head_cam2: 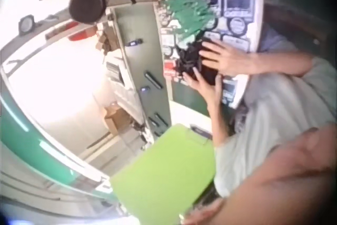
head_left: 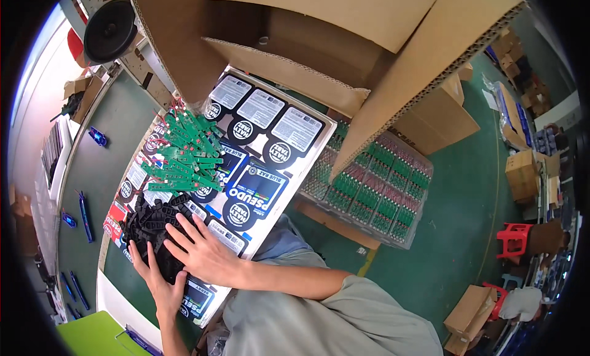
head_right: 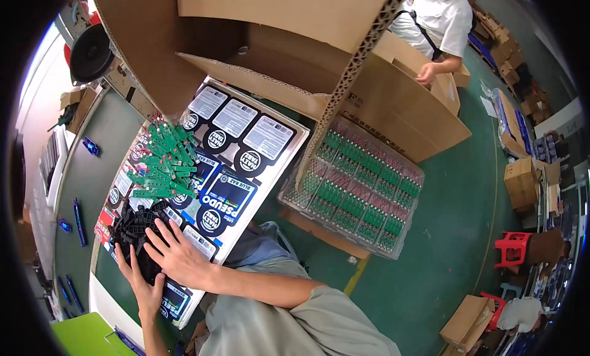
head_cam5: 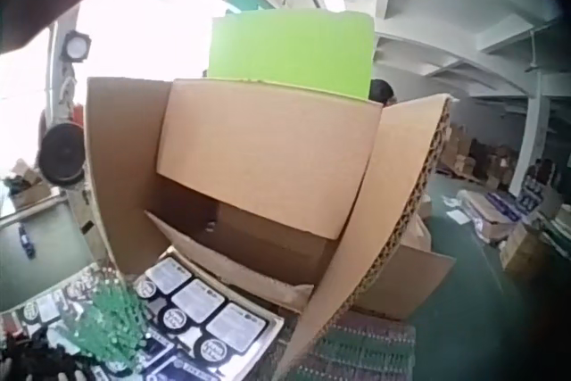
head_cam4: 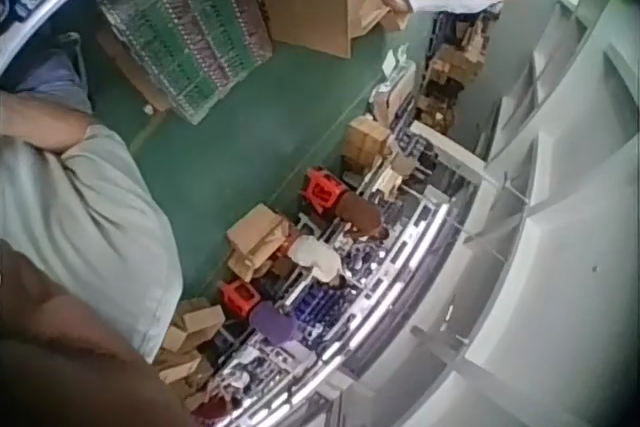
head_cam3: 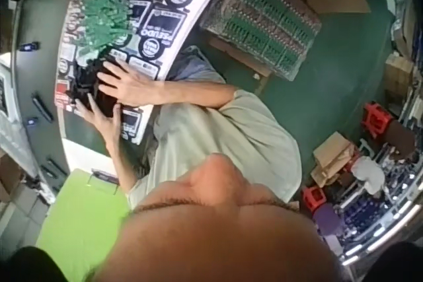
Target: Insert circuit boards and components into plastic housing on an assembly line.
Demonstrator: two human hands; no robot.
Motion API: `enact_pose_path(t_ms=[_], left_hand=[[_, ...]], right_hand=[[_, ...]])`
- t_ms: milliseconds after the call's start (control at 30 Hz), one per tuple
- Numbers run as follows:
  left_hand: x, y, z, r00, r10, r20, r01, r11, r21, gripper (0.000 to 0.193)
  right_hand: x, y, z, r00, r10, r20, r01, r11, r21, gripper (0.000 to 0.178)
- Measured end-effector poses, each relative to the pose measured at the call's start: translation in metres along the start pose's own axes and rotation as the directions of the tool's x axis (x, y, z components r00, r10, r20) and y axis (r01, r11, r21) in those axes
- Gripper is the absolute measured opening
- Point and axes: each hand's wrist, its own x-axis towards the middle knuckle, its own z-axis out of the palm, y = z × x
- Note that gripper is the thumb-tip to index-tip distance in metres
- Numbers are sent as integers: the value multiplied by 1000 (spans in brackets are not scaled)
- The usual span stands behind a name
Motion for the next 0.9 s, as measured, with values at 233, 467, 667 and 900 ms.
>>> enact_pose_path(t_ms=[233, 467, 667, 900], left_hand=[[-1, 1, -9, 996, -85, 20, 85, 996, 5, 89], [5, 17, 1, 979, -202, -7, 201, 978, -59, 89], [-1, 13, -14, 977, -206, -49, 200, 975, -100, 83], [2, -4, -23, 966, -230, -118, 211, 966, -149, 74]], right_hand=[[9, -1, -7, 999, -25, 41, 23, 998, 59, 65], [9, 5, -20, 987, 12, 162, -36, 989, 141, 66], [13, 3, -26, 993, 24, 114, -56, 955, 291, 61], [21, 3, -37, 991, 80, 110, -111, 944, 310, 55]])
